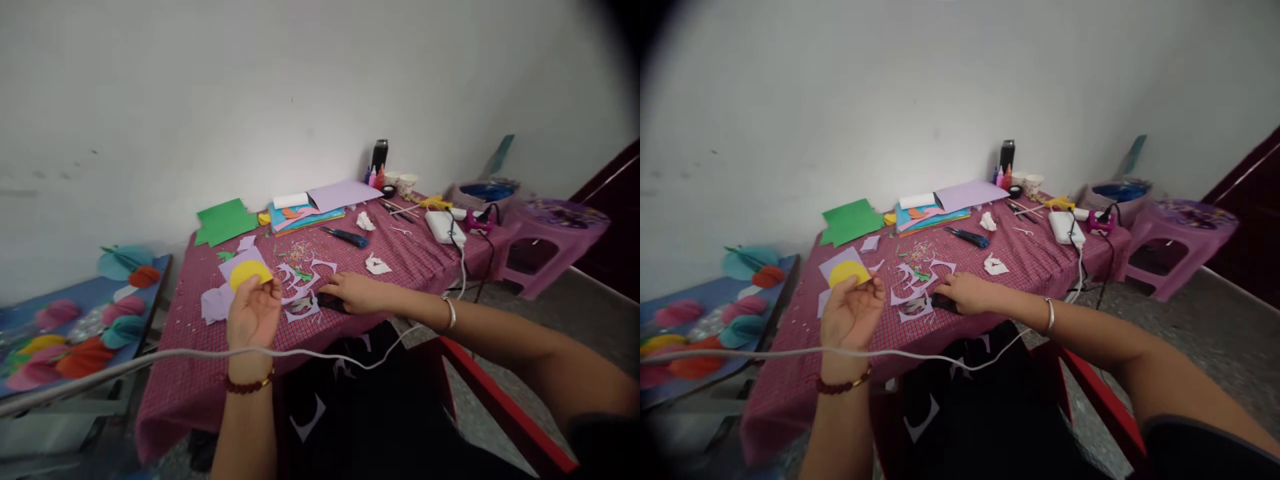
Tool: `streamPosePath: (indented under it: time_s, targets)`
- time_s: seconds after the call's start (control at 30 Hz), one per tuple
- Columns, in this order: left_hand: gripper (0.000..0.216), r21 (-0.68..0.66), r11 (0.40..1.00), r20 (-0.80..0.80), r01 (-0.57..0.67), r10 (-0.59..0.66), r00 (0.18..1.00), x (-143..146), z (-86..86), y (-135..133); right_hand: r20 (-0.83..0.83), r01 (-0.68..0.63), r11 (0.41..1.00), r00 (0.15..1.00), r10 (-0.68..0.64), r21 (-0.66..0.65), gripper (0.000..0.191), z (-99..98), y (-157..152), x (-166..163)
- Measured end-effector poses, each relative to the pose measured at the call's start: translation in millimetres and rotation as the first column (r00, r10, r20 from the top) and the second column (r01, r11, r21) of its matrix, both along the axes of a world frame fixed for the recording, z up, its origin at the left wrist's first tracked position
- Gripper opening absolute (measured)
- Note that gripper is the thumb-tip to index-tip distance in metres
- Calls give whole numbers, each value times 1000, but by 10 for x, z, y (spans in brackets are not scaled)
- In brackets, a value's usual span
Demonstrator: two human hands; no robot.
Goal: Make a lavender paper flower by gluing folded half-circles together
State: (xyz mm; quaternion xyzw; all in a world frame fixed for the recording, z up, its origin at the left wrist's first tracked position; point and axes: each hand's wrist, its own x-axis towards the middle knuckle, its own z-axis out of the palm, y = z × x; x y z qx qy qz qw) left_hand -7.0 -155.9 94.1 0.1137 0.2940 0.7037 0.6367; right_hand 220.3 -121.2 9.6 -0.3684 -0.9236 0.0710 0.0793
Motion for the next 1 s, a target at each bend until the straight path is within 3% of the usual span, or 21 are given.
streamPosePath:
  time_s: [0.07, 0.13, 0.23, 0.37, 0.47, 0.57, 0.67, 0.73, 0.77, 0.8, 0.83, 0.87, 0.9, 0.97, 1.0]
  targets:
    - [14, 18, 1000, 28, -11, 11, 1000, 10, 11, -160, -171, 47, 994, 983, -64, -100, 51, -48, -3, 38]
    - [14, 22, 1000, 58, -14, 13, 998, 28, 6, -270, -383, 119, 969, 903, -196, -215, 50, -97, 1, 79]
    - [14, 14, 1000, 104, -18, 16, 994, 74, -30, -366, -508, 177, 948, 810, -294, -266, 47, -122, -32, 132]
    - [17, 12, 1000, 69, -15, 14, 997, 194, -134, -402, -615, 76, 911, 714, -334, -406, 58, -60, -284, 178]
    - [20, 23, 999, -5, -22, 22, 1000, 332, -245, -349, -700, -194, 721, 496, -513, -665, 64, -75, -550, 197]
    - [22, 21, 998, -55, -52, 54, 997, 490, -355, -242, -600, -441, 442, 334, -726, -781, 58, -189, -712, 186]
    - [22, 33, 993, -98, -110, 112, 989, 634, -449, -136, -412, -620, 146, 311, -857, -771, 53, -177, -658, 197]
    - [23, 41, 989, -124, -141, 145, 982, 704, -500, -87, -323, -716, -23, 343, -882, -697, 50, 0, -482, 246]
    - [24, 45, 988, -134, -149, 154, 979, 728, -522, -70, -336, -754, -40, 338, -879, -655, 48, 123, -366, 279]
    - [24, 47, 987, -143, -153, 158, 977, 743, -540, -57, -391, -794, 53, 238, -889, -605, 42, 245, -248, 309]
    - [24, 50, 987, -150, -154, 159, 976, 749, -556, -49, -451, -812, 195, 92, -888, -550, 38, 346, -142, 328]
    - [23, 51, 987, -155, -151, 157, 975, 747, -568, -44, -471, -795, 277, 12, -882, -539, 37, 409, -65, 331]
    - [22, 52, 988, -158, -147, 153, 975, 739, -576, -43, -432, -768, 246, 43, -901, -591, 37, 423, -27, 314]
    - [21, 59, 988, -163, -140, 148, 975, 709, -580, -54, -249, -672, -8, 286, -925, -741, 34, 312, -83, 224]
    - [21, 67, 988, -161, -141, 151, 975, 694, -577, -66, -197, -627, -96, 381, -903, -773, 33, 210, -168, 162]
